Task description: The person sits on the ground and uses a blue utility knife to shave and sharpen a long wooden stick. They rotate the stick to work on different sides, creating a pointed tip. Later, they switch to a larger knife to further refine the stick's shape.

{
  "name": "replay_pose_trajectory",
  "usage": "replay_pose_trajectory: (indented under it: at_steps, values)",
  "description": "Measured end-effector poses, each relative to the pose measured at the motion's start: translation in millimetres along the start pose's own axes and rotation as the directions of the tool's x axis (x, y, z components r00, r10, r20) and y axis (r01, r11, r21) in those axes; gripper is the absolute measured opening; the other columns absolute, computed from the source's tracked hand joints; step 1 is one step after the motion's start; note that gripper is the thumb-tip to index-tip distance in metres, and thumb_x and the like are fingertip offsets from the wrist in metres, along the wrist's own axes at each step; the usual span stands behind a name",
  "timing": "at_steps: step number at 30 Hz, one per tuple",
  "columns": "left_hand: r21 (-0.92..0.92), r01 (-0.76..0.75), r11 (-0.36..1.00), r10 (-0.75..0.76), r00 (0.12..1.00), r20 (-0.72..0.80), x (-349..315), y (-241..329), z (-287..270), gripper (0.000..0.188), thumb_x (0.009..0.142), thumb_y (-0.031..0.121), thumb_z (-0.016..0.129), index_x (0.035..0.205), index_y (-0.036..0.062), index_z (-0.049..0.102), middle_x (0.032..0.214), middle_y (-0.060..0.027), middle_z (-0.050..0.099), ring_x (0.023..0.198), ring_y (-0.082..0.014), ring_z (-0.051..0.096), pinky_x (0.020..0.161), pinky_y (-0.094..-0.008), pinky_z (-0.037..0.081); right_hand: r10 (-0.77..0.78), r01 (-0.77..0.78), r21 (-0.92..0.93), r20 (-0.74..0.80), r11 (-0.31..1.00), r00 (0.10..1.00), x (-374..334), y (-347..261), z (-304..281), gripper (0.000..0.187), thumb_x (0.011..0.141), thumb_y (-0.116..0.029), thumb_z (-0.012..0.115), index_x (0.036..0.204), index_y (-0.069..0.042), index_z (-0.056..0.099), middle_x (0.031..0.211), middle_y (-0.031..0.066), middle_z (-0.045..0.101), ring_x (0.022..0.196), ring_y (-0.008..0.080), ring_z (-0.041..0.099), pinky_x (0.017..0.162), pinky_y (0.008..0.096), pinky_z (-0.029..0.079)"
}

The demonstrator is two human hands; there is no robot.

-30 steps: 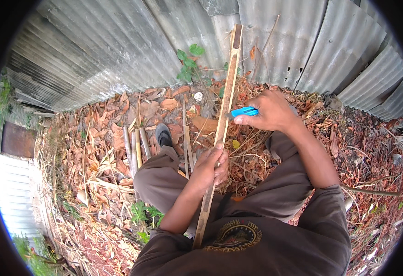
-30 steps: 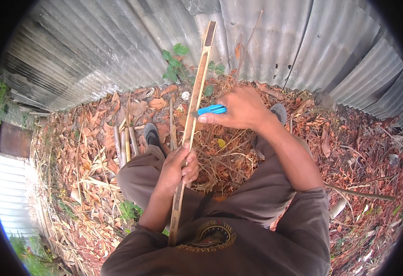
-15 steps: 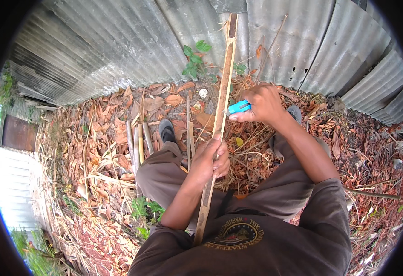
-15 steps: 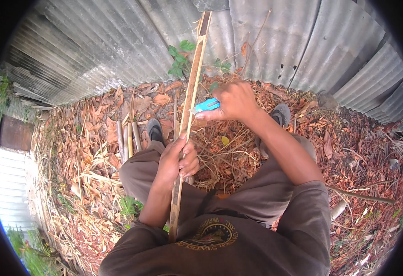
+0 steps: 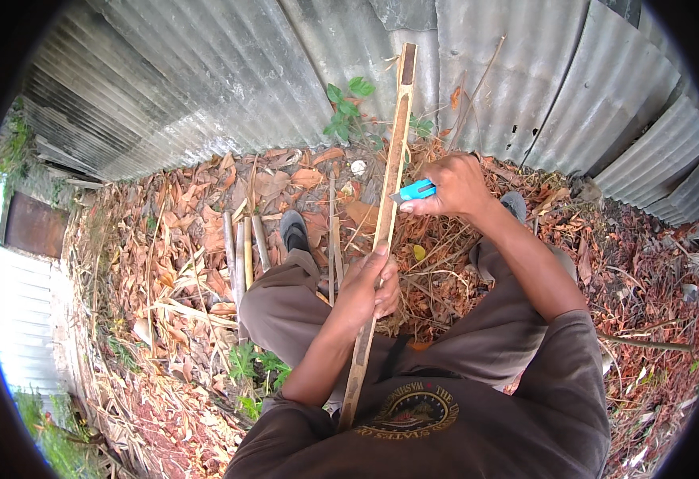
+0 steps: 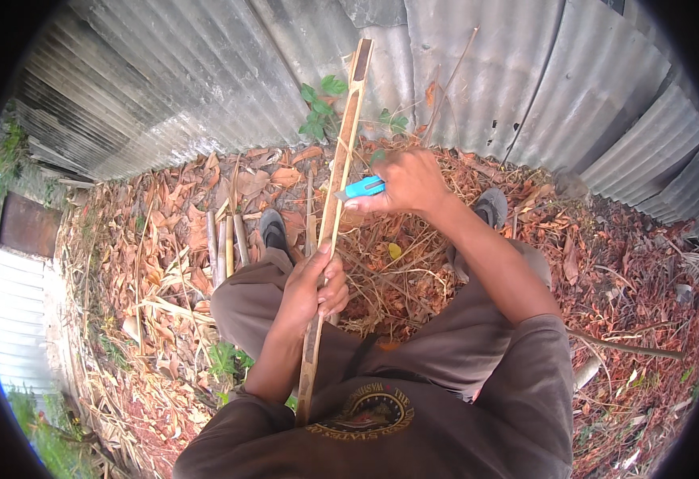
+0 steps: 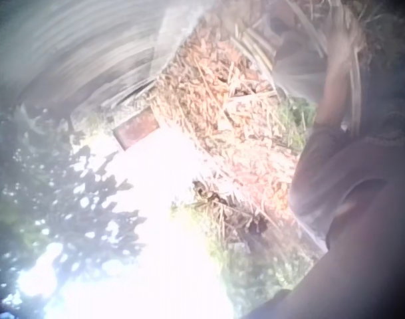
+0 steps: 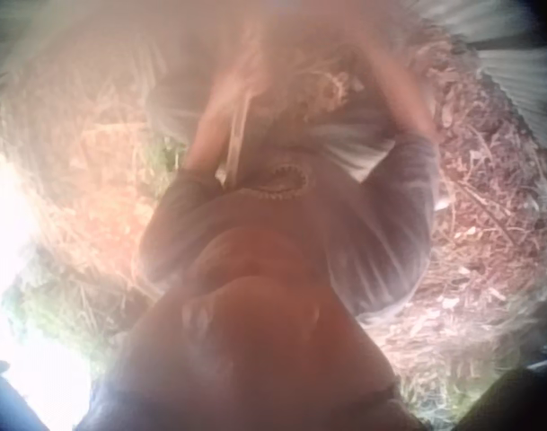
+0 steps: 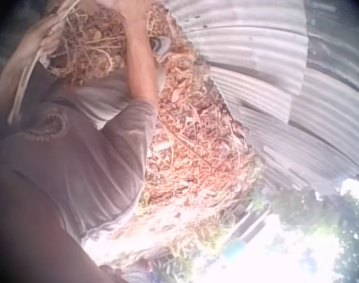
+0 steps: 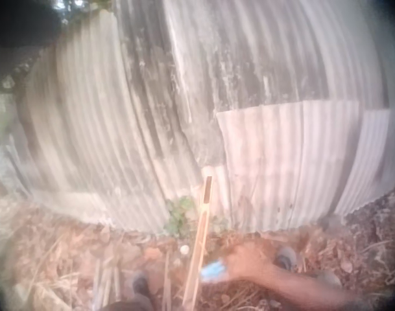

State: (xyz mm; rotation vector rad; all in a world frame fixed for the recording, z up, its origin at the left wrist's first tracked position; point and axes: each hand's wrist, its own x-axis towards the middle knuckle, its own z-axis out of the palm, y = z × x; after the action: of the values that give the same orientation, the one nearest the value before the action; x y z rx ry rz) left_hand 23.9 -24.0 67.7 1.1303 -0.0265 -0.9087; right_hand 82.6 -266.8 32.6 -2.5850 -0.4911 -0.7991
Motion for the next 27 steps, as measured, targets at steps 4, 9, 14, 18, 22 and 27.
replay_pose_trajectory:
  at_steps: [4, 9, 14, 18, 22, 27]
  values:
    - [0.044, 0.013, 0.999, -0.014, 0.999, 0.032, 3.7, 2.4, 4.2, 0.042, 0.102, 0.043, 0.036, 0.074, 0.0115, 0.038, 0.047, 0.0022, 0.030, 0.033, -0.0095, 0.029, 0.036, -0.0243, 0.027, 0.149, -0.155, -0.058, -0.102, 0.986, 0.984, 10.4, 16.2, 0.0, 0.065, 0.074, -0.072, 0.059, 0.061, -0.008, 0.063, 0.049, 0.0114, 0.054, 0.048, 0.0327, 0.058, 0.047, 0.0442, 0.045]
    - [0.069, 0.076, 0.995, -0.082, 0.993, 0.084, -6.1, -14.7, 11.3, 0.042, 0.103, 0.041, 0.035, 0.074, 0.0115, 0.037, 0.048, 0.0022, 0.030, 0.033, -0.0096, 0.029, 0.037, -0.0245, 0.028, 0.650, -0.649, -0.094, -0.022, 0.755, 0.760, 26.1, 81.0, -18.1, 0.087, 0.076, -0.084, 0.041, 0.068, -0.002, 0.069, 0.056, 0.0186, 0.060, 0.061, 0.0374, 0.064, 0.058, 0.0480, 0.050]
    - [0.164, 0.154, 0.974, -0.183, 0.967, 0.179, -24.8, -42.6, 18.7, 0.041, 0.103, 0.042, 0.034, 0.075, 0.0116, 0.038, 0.050, 0.0025, 0.033, 0.037, -0.0087, 0.032, 0.039, -0.0228, 0.031, 0.840, -0.859, -0.081, -0.183, 0.505, 0.511, -4.6, 159.9, -50.1, 0.091, 0.080, -0.082, 0.034, 0.075, 0.003, 0.068, 0.064, 0.0224, 0.062, 0.072, 0.0386, 0.065, 0.067, 0.0477, 0.049]
    - [0.109, 0.100, 0.989, -0.108, 0.991, 0.075, -7.1, -34.8, -4.0, 0.044, 0.102, 0.045, 0.035, 0.075, 0.0115, 0.039, 0.051, 0.0029, 0.033, 0.038, -0.0084, 0.031, 0.040, -0.0228, 0.032, 0.795, -0.796, -0.014, -0.042, 0.605, 0.605, -14.9, 114.5, -68.3, 0.083, 0.085, -0.076, 0.038, 0.079, 0.001, 0.068, 0.063, 0.0201, 0.061, 0.071, 0.0371, 0.064, 0.069, 0.0460, 0.048]
    - [0.155, 0.078, 0.985, -0.073, 0.997, -0.034, -0.9, -19.4, -7.7, 0.045, 0.101, 0.047, 0.035, 0.077, 0.0102, 0.042, 0.052, 0.0030, 0.033, 0.039, -0.0093, 0.032, 0.041, -0.0232, 0.031, 0.550, -0.566, 0.033, 0.195, 0.824, 0.812, -16.9, 23.9, -68.5, 0.074, 0.085, -0.071, 0.044, 0.074, -0.002, 0.067, 0.060, 0.0167, 0.060, 0.064, 0.0369, 0.063, 0.063, 0.0467, 0.048]
    - [0.002, 0.066, 0.998, -0.066, 0.998, -0.014, 6.3, -12.5, -10.0, 0.047, 0.101, 0.050, 0.032, 0.079, 0.0095, 0.044, 0.053, 0.0029, 0.033, 0.041, -0.0096, 0.032, 0.043, -0.0225, 0.029, 0.208, -0.235, 0.020, 0.397, 0.972, 0.894, -19.8, -31.6, -37.9, 0.068, 0.082, -0.070, 0.052, 0.070, -0.004, 0.065, 0.055, 0.0173, 0.056, 0.055, 0.0382, 0.059, 0.054, 0.0462, 0.047]
